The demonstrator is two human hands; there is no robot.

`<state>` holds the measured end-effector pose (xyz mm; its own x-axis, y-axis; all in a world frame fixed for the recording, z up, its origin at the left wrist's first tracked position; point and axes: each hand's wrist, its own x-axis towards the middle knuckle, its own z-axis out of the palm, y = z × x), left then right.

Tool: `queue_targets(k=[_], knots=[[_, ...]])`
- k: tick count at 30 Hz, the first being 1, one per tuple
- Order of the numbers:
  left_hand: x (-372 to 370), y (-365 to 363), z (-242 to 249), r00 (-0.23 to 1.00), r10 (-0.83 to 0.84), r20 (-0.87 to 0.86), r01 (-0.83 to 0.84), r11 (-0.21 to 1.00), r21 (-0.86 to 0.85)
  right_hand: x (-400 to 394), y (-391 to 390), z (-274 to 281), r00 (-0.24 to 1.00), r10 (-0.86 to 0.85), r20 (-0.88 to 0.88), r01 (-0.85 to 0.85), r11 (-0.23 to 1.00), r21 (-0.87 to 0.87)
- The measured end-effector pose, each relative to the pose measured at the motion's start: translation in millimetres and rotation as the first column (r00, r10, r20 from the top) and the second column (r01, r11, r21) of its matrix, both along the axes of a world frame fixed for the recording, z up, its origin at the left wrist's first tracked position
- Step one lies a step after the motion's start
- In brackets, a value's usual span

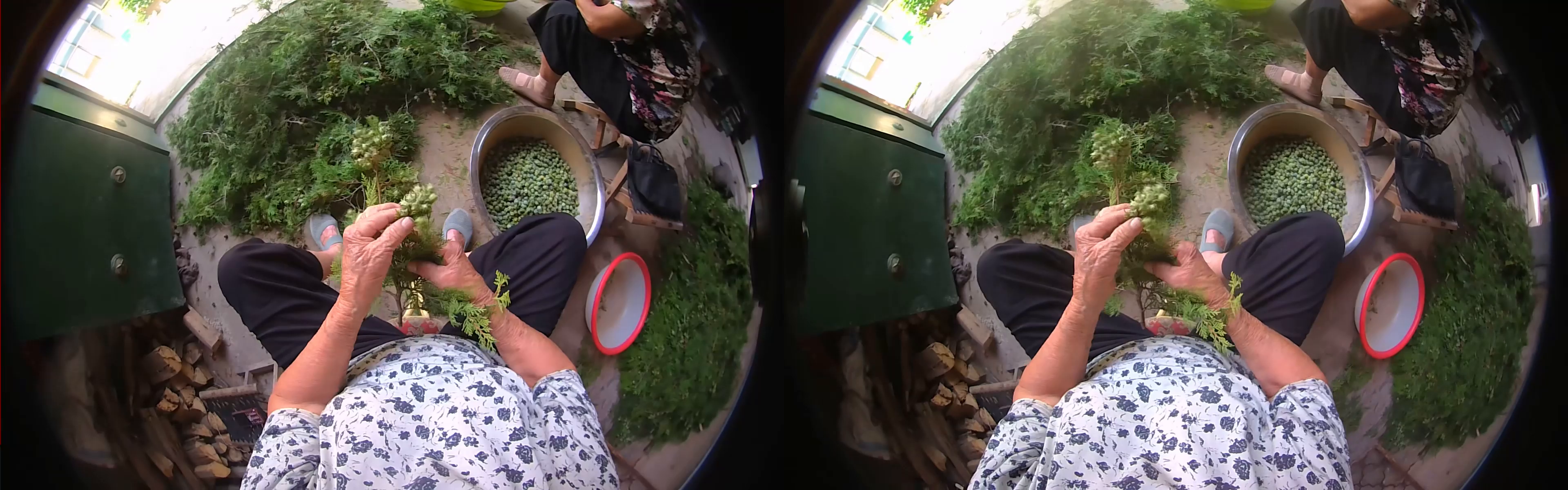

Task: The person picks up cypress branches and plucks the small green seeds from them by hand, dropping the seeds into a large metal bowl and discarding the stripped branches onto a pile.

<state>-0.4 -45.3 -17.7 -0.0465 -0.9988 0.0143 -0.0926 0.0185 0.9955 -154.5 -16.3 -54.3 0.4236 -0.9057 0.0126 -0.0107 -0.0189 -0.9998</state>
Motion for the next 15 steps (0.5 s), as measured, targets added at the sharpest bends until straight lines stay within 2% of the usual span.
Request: queue_targets(k=[1, 2, 3, 4, 5, 6, 7, 8, 9, 10, 11, 12, 13, 15], knots=[[0, 3, 2, 1.000, 0.002, 0.003, -0.002, 1.000, 0.000, 1, 0, -2, 0.996, -0.039, 0.078, 0.030, 0.994, 0.105], [-1, 6, 7, 0.981, 0.030, -0.193, -0.002, 0.990, 0.140, 2, 1, -6, 0.985, -0.085, 0.150, 0.052, 0.976, 0.212], [-1, 7, 11, 0.923, 0.083, -0.376, 0.025, 0.962, 0.273, -2, 6, -19, 0.985, -0.083, 0.151, 0.050, 0.976, 0.212], [2, 8, 4, 0.934, 0.071, -0.350, 0.016, 0.971, 0.239, -12, 14, -39, 0.854, -0.160, 0.495, -0.066, 0.911, 0.408], [3, 9, 5, 0.934, 0.073, -0.350, 0.014, 0.971, 0.239, -17, 18, -49, 0.605, -0.296, 0.740, -0.246, 0.814, 0.527], [3, 10, 7, 0.925, 0.079, -0.371, 0.016, 0.969, 0.246, -1, 16, -32, 0.541, -0.584, 0.605, -0.133, 0.651, 0.748], [4, 12, 10, 0.916, 0.085, -0.391, 0.018, 0.967, 0.253, -4, 12, -21, 0.541, -0.584, 0.605, -0.134, 0.650, 0.748], [5, 13, 12, 0.940, 0.070, -0.335, 0.012, 0.972, 0.235, -10, 5, -11, 0.803, -0.407, 0.435, -0.014, 0.718, 0.696], [7, 14, 11, 0.939, 0.070, -0.335, 0.011, 0.972, 0.235, -17, -2, -8, 0.961, -0.216, 0.175, 0.070, 0.796, 0.602], [10, 16, 8, 0.967, 0.038, -0.253, 0.010, 0.982, 0.186, -26, -7, -11, 0.934, -0.329, 0.139, 0.137, 0.688, 0.713], [13, 19, 6, 0.986, 0.010, -0.167, 0.013, 0.990, 0.139, -36, -11, -9, 0.894, -0.423, 0.148, 0.262, 0.760, 0.595], [15, 22, 3, 0.996, 0.008, -0.088, -0.005, 0.999, 0.037, -54, -26, 2, 0.807, -0.589, 0.040, 0.543, 0.767, 0.341], [16, 23, 4, 0.996, 0.006, -0.090, -0.002, 0.999, 0.042, -57, -31, 21, 0.754, -0.654, 0.064, 0.618, 0.738, 0.271], [16, 23, 7, 0.956, 0.022, 0.292, 0.015, 0.992, -0.126, -53, -36, 53, 0.744, -0.653, 0.141, 0.648, 0.757, 0.085]])
